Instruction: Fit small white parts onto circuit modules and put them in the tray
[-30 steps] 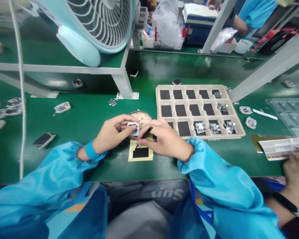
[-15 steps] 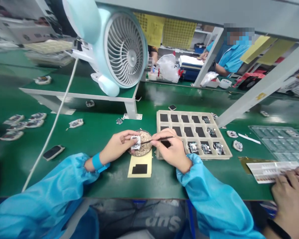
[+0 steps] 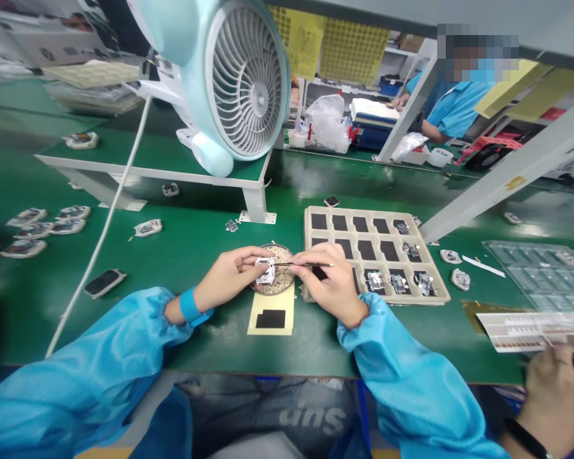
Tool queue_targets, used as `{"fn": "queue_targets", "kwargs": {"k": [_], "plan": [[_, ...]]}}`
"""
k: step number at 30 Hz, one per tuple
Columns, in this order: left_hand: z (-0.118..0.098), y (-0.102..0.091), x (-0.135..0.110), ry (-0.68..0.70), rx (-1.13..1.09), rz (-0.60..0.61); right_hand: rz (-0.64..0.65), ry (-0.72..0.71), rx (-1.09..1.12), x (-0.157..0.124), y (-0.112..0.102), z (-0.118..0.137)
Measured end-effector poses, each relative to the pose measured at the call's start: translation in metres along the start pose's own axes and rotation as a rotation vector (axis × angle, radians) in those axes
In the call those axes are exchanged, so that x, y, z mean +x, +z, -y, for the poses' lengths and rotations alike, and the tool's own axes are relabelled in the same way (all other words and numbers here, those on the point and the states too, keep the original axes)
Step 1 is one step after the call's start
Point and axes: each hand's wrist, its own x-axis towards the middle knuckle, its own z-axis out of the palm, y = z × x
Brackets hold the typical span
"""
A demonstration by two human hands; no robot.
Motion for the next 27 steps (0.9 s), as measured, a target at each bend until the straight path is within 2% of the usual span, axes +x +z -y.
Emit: {"fn": "queue_targets", "kwargs": {"k": [8, 14, 27], "plan": [[0.0015, -0.0003, 0.0013, -0.017, 0.012, -0.002, 0.03, -0.056, -0.094, -0.0025, 0.0019, -0.0006], [-0.0011, 0.0001, 0.0001, 0.018, -0.01, -0.002, 0.018, -0.089, -0.049, -0.001, -0.0011, 0.0045], [-0.0068, 0.0004, -0.0023, 0.072, 0.038, -0.031, 0.064, -0.01, 0.01, -0.0029, -0.0001, 0.0028]]}}
